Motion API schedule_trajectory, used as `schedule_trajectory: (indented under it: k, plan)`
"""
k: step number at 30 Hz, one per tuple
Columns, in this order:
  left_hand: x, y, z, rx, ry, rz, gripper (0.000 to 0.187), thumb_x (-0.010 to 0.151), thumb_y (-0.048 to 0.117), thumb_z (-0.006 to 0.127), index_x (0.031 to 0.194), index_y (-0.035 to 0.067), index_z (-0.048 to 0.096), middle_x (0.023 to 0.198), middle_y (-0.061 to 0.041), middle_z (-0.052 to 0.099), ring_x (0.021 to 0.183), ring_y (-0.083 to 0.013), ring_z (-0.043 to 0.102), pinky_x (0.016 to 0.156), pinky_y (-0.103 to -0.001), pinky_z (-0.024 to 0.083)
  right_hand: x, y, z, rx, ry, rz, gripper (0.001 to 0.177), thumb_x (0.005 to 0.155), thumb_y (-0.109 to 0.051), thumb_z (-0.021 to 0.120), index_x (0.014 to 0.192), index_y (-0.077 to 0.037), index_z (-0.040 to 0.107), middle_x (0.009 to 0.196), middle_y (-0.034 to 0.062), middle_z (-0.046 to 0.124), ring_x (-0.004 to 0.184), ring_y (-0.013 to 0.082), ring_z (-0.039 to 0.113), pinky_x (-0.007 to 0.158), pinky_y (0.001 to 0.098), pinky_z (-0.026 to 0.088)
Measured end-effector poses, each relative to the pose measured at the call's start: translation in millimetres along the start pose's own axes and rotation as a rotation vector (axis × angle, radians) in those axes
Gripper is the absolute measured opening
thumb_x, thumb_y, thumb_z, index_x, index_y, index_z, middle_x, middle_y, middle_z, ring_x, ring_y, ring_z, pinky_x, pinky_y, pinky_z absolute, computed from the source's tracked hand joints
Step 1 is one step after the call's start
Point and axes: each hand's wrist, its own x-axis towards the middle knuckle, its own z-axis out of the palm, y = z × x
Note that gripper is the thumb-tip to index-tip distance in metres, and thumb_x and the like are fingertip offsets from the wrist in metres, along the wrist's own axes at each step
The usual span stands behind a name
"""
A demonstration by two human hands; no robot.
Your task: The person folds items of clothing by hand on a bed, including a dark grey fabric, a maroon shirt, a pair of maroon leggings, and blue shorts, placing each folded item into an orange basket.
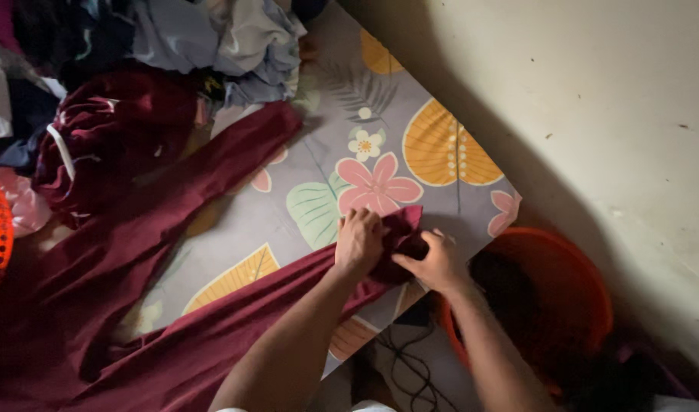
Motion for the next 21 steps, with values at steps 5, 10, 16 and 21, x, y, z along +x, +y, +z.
schedule_trajectory:
  k: [5,10,16,21]
  plan:
    - [30.9,-17.2,1.1,-0.407,0.035,-0.127,0.013,0.094,0.013,0.067,0.099,0.004,0.057,0.088,-0.018,0.064,0.083,-0.0409,0.064,0.071,-0.049,0.051,16.2,-15.3,-12.0,-0.105,-0.204,0.087,0.083,0.067,-0.07,0.081,0.114,-0.003,0.071,0.112,0.0193,0.066,0.107,0.0398,0.062,0.094,0.0543,0.048]
    - [59.1,-42.9,3.0,-0.472,-0.174,-0.133,0.042,0.081,0.009,0.072,0.12,0.008,0.055,0.084,-0.017,0.069,0.08,-0.0369,0.068,0.07,-0.046,0.054,25.7,9.8,0.3,-0.238,-0.115,-0.023,0.06,0.065,-0.058,0.084,0.101,-0.01,0.077,0.112,0.0111,0.069,0.11,0.0367,0.063,0.095,0.0544,0.047]
    - [79.8,-54.9,48.4,-0.072,-0.438,-0.133,0.03,0.087,0.032,0.073,0.111,0.014,0.076,0.101,-0.016,0.072,0.092,-0.0395,0.07,0.077,-0.048,0.056,27.0,62.1,-10.5,0.712,-0.298,0.512,0.042,0.083,-0.036,0.073,0.109,-0.002,0.074,0.105,0.0079,0.072,0.087,0.0192,0.069,0.072,0.0367,0.059]
    - [100.0,-57.3,40.7,-0.215,-0.335,-0.377,0.048,0.096,0.05,0.07,0.114,0.006,0.073,0.1,-0.021,0.074,0.098,-0.0384,0.071,0.085,-0.047,0.054,43.7,53.4,-22.5,0.806,-0.2,0.606,0.06,0.101,-0.051,0.063,0.104,0.007,0.077,0.099,0.0161,0.074,0.083,0.0216,0.067,0.073,0.0343,0.054]
